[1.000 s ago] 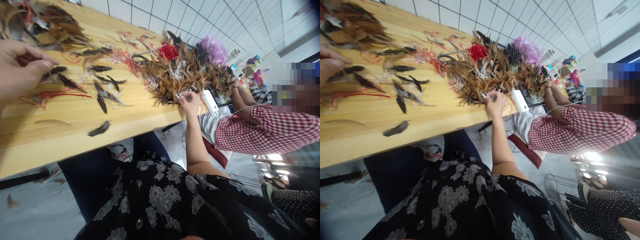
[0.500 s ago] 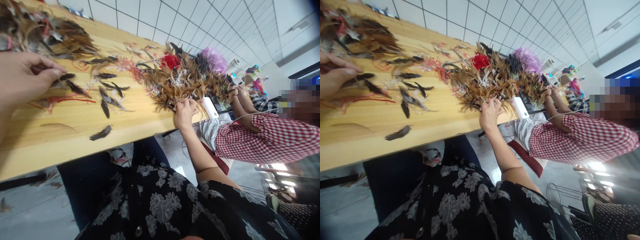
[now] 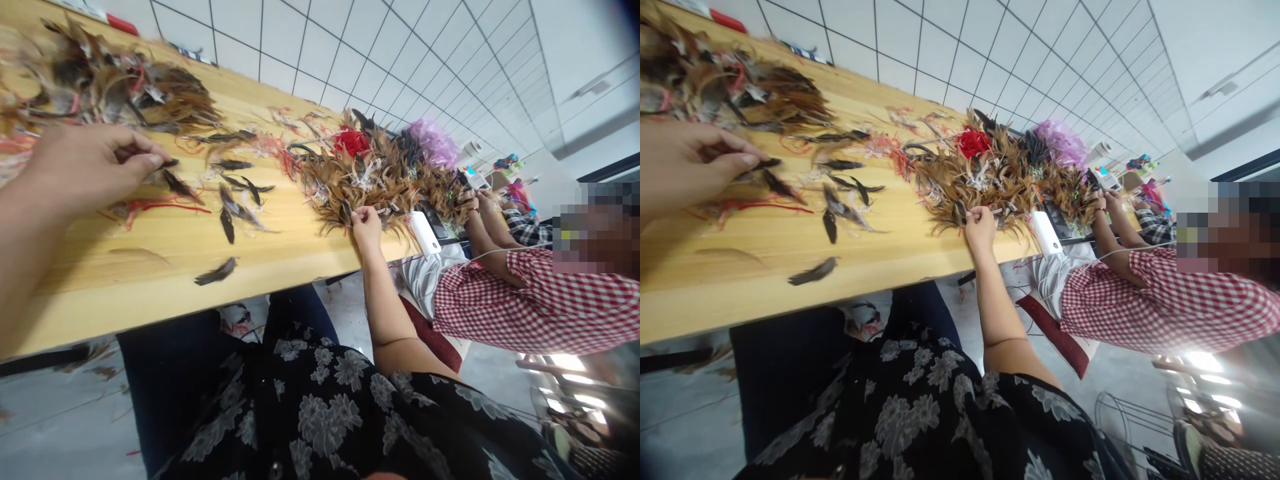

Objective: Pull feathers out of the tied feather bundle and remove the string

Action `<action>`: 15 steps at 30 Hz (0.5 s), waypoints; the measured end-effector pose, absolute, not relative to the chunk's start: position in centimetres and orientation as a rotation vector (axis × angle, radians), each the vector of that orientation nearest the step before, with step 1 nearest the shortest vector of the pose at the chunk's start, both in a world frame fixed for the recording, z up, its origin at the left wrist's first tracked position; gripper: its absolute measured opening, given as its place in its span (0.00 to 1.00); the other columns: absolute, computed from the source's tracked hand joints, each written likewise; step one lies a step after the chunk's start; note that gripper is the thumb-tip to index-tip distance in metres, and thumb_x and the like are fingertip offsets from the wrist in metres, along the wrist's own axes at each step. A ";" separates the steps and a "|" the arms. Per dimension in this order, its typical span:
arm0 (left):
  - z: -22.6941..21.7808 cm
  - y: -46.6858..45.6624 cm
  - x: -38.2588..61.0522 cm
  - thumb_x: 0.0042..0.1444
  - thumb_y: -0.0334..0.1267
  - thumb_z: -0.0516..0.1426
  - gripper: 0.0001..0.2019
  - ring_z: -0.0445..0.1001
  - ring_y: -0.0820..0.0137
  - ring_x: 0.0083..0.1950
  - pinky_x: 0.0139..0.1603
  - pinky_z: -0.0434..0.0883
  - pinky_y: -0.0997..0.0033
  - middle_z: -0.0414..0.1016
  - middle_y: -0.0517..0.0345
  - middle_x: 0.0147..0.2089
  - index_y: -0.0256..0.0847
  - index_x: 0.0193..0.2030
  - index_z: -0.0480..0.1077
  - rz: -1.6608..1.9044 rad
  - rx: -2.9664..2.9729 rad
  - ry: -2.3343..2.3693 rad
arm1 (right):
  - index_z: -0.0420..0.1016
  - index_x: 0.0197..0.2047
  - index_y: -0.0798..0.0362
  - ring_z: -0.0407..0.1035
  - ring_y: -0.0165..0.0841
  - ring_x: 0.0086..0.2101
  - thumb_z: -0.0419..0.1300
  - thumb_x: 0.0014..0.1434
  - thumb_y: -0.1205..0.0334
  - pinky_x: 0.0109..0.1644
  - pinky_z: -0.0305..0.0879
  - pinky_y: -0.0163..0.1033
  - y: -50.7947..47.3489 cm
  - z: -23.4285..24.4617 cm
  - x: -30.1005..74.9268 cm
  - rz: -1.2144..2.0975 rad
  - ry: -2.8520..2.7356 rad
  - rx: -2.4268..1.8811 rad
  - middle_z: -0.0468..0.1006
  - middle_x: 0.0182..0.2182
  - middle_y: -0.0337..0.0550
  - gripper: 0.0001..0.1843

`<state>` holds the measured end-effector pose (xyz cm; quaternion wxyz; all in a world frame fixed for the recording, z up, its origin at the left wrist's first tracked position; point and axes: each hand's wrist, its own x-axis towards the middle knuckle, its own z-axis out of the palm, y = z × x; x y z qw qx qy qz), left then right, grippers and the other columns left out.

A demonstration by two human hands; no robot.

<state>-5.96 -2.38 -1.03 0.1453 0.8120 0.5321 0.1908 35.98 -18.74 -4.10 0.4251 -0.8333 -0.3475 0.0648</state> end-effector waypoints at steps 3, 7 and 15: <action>1.7 -4.4 -4.7 0.77 0.52 0.49 0.34 0.83 0.48 0.63 0.69 0.78 0.39 0.79 0.52 0.49 0.22 0.66 0.83 0.458 2.213 1.704 | 0.78 0.46 0.51 0.72 0.47 0.51 0.65 0.68 0.62 0.69 0.68 0.61 -19.4 -3.9 34.7 -0.042 -0.850 -2.240 0.83 0.49 0.52 0.05; 1.8 -4.8 -4.4 0.76 0.54 0.50 0.34 0.80 0.61 0.54 0.69 0.76 0.44 0.74 0.57 0.44 0.24 0.65 0.83 0.542 2.193 1.620 | 0.79 0.59 0.53 0.66 0.59 0.65 0.61 0.69 0.61 0.73 0.64 0.72 -20.5 -2.2 32.8 -0.292 -0.895 -2.261 0.77 0.64 0.65 0.17; 0.2 -5.8 -3.8 0.73 0.48 0.55 0.21 0.78 0.66 0.48 0.59 0.77 0.63 0.83 0.55 0.44 0.36 0.48 0.85 1.091 2.435 1.185 | 0.83 0.67 0.46 0.57 0.61 0.77 0.54 0.76 0.60 0.79 0.57 0.73 -19.1 -0.8 24.9 -0.236 -1.550 -2.111 0.75 0.71 0.63 0.23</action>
